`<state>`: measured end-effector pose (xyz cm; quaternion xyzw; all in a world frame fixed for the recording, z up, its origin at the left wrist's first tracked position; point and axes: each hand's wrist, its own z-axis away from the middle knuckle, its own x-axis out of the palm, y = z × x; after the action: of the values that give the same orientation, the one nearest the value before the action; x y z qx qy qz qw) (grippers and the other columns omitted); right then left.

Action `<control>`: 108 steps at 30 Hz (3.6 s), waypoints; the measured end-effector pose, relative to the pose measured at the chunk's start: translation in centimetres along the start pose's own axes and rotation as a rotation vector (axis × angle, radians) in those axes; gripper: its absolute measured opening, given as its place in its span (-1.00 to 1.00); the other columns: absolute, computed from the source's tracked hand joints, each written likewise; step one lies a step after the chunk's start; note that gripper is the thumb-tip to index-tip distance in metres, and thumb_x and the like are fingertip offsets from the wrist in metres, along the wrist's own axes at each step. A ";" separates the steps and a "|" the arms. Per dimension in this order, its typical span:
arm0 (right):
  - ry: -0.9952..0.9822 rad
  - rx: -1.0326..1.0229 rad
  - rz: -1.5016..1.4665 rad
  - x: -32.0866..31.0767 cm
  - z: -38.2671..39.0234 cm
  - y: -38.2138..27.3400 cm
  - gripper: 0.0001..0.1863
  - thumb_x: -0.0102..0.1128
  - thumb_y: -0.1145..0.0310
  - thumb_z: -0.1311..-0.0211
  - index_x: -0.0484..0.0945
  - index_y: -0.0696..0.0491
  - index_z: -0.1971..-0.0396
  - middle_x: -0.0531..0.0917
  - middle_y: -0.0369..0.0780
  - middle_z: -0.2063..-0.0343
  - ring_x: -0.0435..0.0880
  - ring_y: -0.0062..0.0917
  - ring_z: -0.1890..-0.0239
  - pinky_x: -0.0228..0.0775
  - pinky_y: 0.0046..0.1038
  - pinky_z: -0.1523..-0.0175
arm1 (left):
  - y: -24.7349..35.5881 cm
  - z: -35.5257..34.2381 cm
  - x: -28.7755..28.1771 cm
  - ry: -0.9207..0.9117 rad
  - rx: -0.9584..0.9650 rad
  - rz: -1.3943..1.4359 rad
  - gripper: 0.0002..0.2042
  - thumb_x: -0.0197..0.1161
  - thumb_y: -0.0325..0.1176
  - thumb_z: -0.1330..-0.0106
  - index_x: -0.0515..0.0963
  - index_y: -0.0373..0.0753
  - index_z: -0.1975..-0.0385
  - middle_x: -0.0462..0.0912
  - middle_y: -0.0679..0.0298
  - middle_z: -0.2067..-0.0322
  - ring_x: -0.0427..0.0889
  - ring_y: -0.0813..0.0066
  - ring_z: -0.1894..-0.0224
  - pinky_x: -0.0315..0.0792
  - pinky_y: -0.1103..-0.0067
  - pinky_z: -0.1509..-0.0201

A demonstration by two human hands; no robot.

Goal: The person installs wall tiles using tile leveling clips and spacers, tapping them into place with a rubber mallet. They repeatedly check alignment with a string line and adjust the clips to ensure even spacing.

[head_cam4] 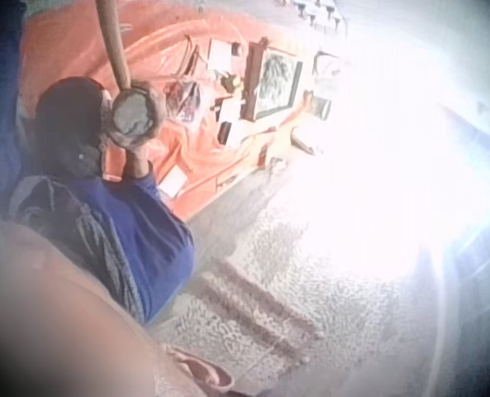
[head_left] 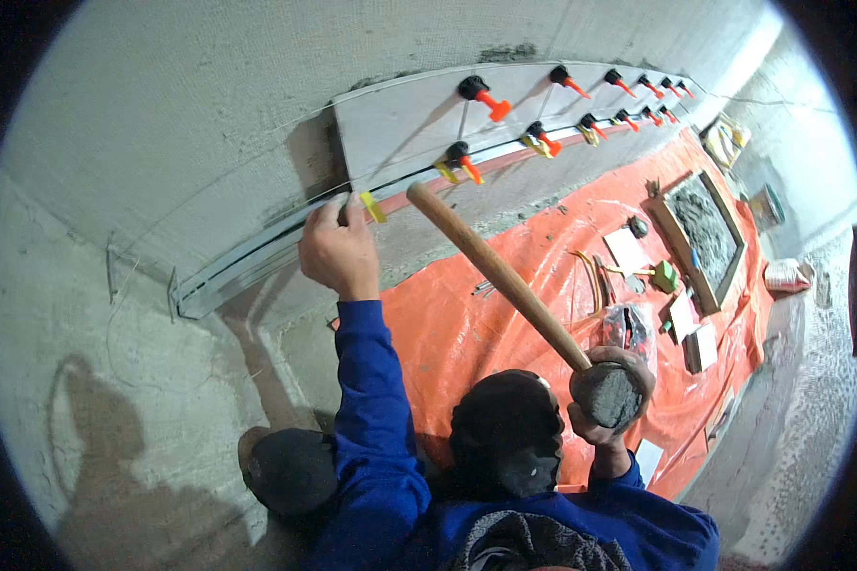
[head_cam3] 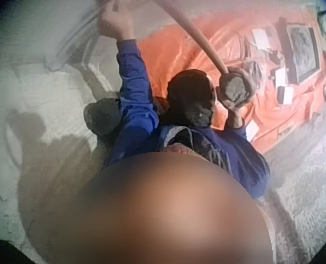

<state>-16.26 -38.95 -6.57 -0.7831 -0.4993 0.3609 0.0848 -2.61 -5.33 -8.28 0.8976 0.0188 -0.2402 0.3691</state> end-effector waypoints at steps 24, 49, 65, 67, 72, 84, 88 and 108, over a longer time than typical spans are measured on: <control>0.358 0.390 -0.313 -2.6 3.2 3.0 -0.17 0.40 0.46 0.23 0.22 0.12 -0.17 0.54 -0.05 0.11 0.56 -0.40 0.13 0.50 -0.40 0.06 | 3.7 -1.4 -1.7 0.030 0.000 0.320 -0.84 0.44 -0.36 -0.08 0.63 -0.30 0.50 0.60 0.24 0.61 0.52 0.45 0.61 0.39 0.50 0.48; 0.344 0.132 -0.233 0.3 0.3 7.2 -0.14 0.49 0.45 0.27 0.25 0.17 -0.14 0.57 -0.03 0.16 0.58 -0.38 0.21 0.43 -0.35 0.08 | 12.8 -7.8 0.5 0.028 1.022 -0.331 -0.16 0.56 -0.11 0.13 0.27 0.04 -0.24 0.32 0.27 -0.17 0.24 0.18 -0.23 0.14 0.13 -0.22; 0.349 0.140 -0.250 1.4 -0.1 8.4 -0.16 0.50 0.41 0.21 0.25 0.18 -0.15 0.57 -0.01 0.14 0.59 -0.36 0.19 0.43 -0.35 0.06 | 11.6 -6.7 5.7 0.040 1.004 -0.349 0.06 0.54 0.11 0.15 0.02 0.18 -0.39 0.16 0.18 -0.27 -0.06 0.03 -0.42 -0.16 -0.15 -0.34; 0.355 0.158 -0.245 1.2 0.0 8.3 -0.15 0.51 0.38 0.22 0.25 0.18 -0.14 0.57 -0.02 0.13 0.60 -0.37 0.17 0.44 -0.35 0.04 | 11.6 -6.8 5.3 0.016 1.007 -0.350 0.00 0.53 0.10 0.14 0.09 0.16 -0.36 0.18 0.18 -0.26 -0.03 0.03 -0.41 -0.15 -0.12 -0.35; 0.391 0.304 -0.350 0.8 0.3 7.9 -0.16 0.41 0.45 0.29 0.25 0.14 -0.14 0.58 -0.06 0.14 0.59 -0.37 0.14 0.42 -0.33 -0.02 | 11.2 -7.7 2.5 0.043 1.043 -0.402 -0.36 0.52 -0.06 0.08 0.47 0.03 -0.08 0.36 0.24 -0.15 0.17 0.15 -0.30 0.00 0.03 -0.31; 0.413 0.217 -0.336 0.4 -0.5 7.1 -0.13 0.37 0.43 0.24 0.18 0.13 -0.20 0.57 -0.04 0.11 0.58 -0.40 0.20 0.43 -0.37 0.05 | 9.9 -11.5 -3.4 -0.066 0.879 -0.368 -0.77 0.39 -0.19 -0.09 0.69 -0.10 0.28 0.63 0.35 0.20 0.49 0.31 0.05 0.23 0.35 -0.08; 0.391 0.211 -0.286 0.3 -0.4 6.8 -0.13 0.37 0.42 0.23 0.19 0.11 -0.21 0.56 -0.05 0.11 0.58 -0.40 0.19 0.43 -0.35 0.03 | 10.3 -11.5 -2.6 -0.117 0.890 -0.323 -0.77 0.38 -0.17 -0.09 0.70 -0.12 0.31 0.65 0.34 0.26 0.52 0.28 0.11 0.24 0.34 -0.05; 0.612 1.009 -0.577 -2.1 13.3 11.4 -0.35 0.40 0.35 0.04 0.32 0.14 -0.09 0.58 -0.18 0.28 0.67 -0.40 0.35 0.61 -0.38 0.31 | 10.9 -11.1 -0.7 0.025 0.848 -0.357 -0.75 0.40 -0.10 -0.07 0.71 -0.11 0.38 0.66 0.34 0.35 0.55 0.25 0.17 0.25 0.28 0.07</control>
<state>-17.18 -49.31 -20.77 -0.5490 -0.4121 0.2746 0.6733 3.73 -5.68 5.98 0.9550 0.0777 -0.2756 -0.0781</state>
